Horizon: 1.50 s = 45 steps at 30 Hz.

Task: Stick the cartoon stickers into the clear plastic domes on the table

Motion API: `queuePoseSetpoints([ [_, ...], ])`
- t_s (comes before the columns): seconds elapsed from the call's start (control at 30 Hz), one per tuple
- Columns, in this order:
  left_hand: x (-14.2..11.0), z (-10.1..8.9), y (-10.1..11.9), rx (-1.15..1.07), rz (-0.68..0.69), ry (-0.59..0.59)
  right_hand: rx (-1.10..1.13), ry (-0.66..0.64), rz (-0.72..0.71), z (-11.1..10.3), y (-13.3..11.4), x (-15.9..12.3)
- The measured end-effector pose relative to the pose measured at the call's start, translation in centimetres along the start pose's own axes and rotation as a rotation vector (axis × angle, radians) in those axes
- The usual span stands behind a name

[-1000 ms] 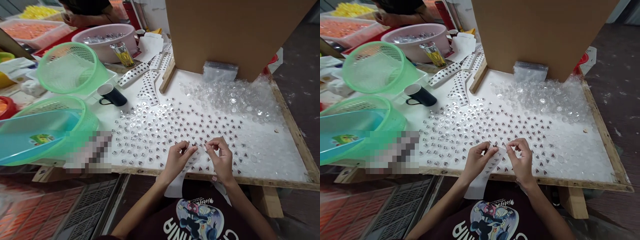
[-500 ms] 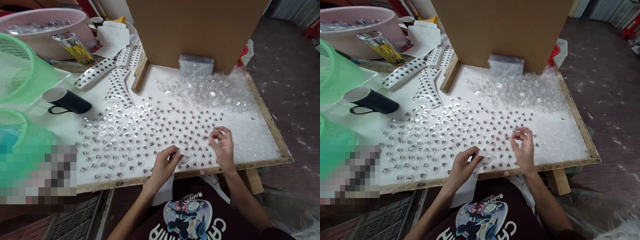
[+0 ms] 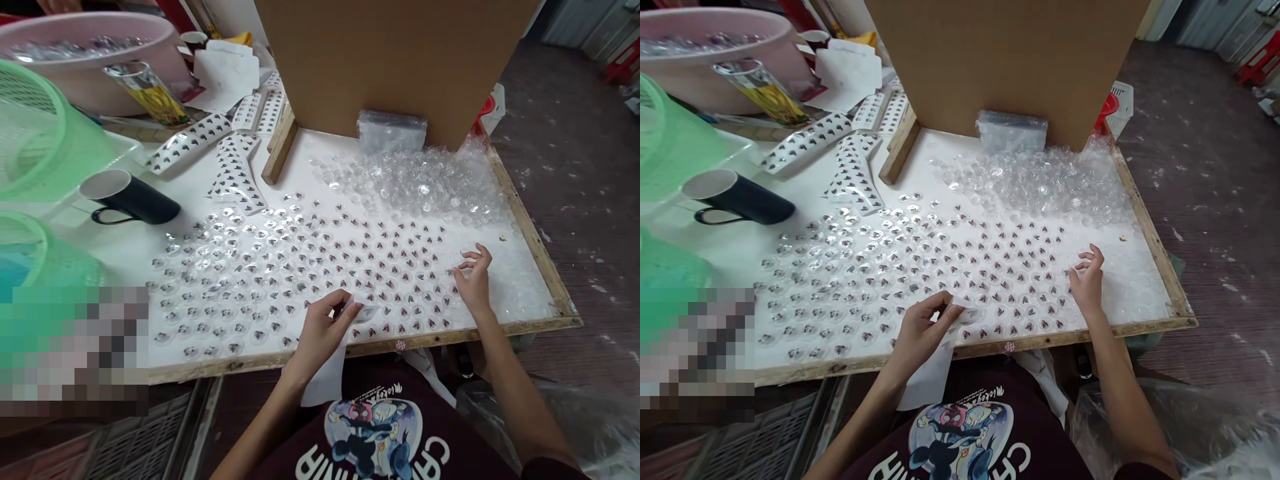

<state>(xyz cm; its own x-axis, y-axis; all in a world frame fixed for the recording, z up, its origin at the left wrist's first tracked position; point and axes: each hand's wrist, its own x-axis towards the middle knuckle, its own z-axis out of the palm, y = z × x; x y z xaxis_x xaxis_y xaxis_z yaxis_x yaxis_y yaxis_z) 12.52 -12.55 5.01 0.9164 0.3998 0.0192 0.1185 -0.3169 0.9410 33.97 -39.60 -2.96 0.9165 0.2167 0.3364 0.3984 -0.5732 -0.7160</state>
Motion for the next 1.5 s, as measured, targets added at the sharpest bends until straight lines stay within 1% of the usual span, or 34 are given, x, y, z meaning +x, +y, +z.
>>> queuePoseSetpoints([
  [0.1,0.0,0.0,-0.2,0.006,0.0,0.008,-0.026,-0.019,-0.011,0.1,0.2,0.2],
  [0.17,-0.1,0.0,-0.3,0.005,-0.004,0.013,-0.003,-0.019,0.008,0.1,-0.5,0.5],
  [0.23,-0.2,0.0,-0.2,-0.007,-0.006,0.001,0.055,-0.002,0.039,0.4,-2.4,0.5],
  [0.3,-0.3,0.0,0.3,-0.022,0.008,-0.04,0.161,-0.026,0.054,1.2,-5.4,0.2],
  [0.33,-0.4,0.0,0.6,-0.029,0.021,-0.073,0.234,-0.089,0.044,1.7,-7.1,0.0],
  [0.4,-0.7,-0.1,1.4,-0.047,0.05,-0.163,0.356,-0.262,-0.009,2.7,-10.0,-0.4],
  [0.43,-0.9,-0.2,1.7,-0.058,0.06,-0.211,0.391,-0.306,-0.029,3.0,-10.8,-0.4],
  [0.47,-1.0,-0.3,1.9,-0.067,0.067,-0.252,0.406,-0.306,-0.029,3.2,-11.1,-0.2],
  [0.5,-1.2,-0.3,2.0,-0.073,0.069,-0.279,0.404,-0.275,-0.011,3.1,-10.8,0.3],
  [0.53,-1.3,-0.4,2.0,-0.075,0.067,-0.292,0.391,-0.212,0.024,2.9,-9.9,1.0],
  [0.63,-1.5,-0.3,1.5,-0.066,0.042,-0.269,0.339,-0.032,0.156,1.7,-5.4,4.1],
  [0.67,-1.6,-0.2,1.3,-0.063,0.033,-0.255,0.332,0.004,0.205,1.3,-3.8,5.3],
  [0.73,-1.5,0.0,1.1,-0.057,0.026,-0.236,0.321,0.004,0.307,0.6,-1.1,7.5],
  [0.83,-1.4,0.3,1.1,-0.051,0.04,-0.236,0.247,-0.017,0.416,0.5,1.1,9.7],
  [1.0,-1.2,0.1,1.3,-0.032,0.048,-0.213,0.159,-0.052,0.435,1.6,1.9,11.2],
  [1.27,-1.1,0.2,1.0,-0.031,0.018,-0.213,0.008,-0.058,0.356,2.8,1.6,11.2],
  [1.37,-1.1,0.3,1.0,-0.033,0.01,-0.208,-0.078,-0.081,0.283,3.1,1.4,10.9],
  [1.5,-1.1,0.3,0.9,-0.033,0.007,-0.204,-0.287,-0.083,0.134,3.3,1.1,10.4],
])
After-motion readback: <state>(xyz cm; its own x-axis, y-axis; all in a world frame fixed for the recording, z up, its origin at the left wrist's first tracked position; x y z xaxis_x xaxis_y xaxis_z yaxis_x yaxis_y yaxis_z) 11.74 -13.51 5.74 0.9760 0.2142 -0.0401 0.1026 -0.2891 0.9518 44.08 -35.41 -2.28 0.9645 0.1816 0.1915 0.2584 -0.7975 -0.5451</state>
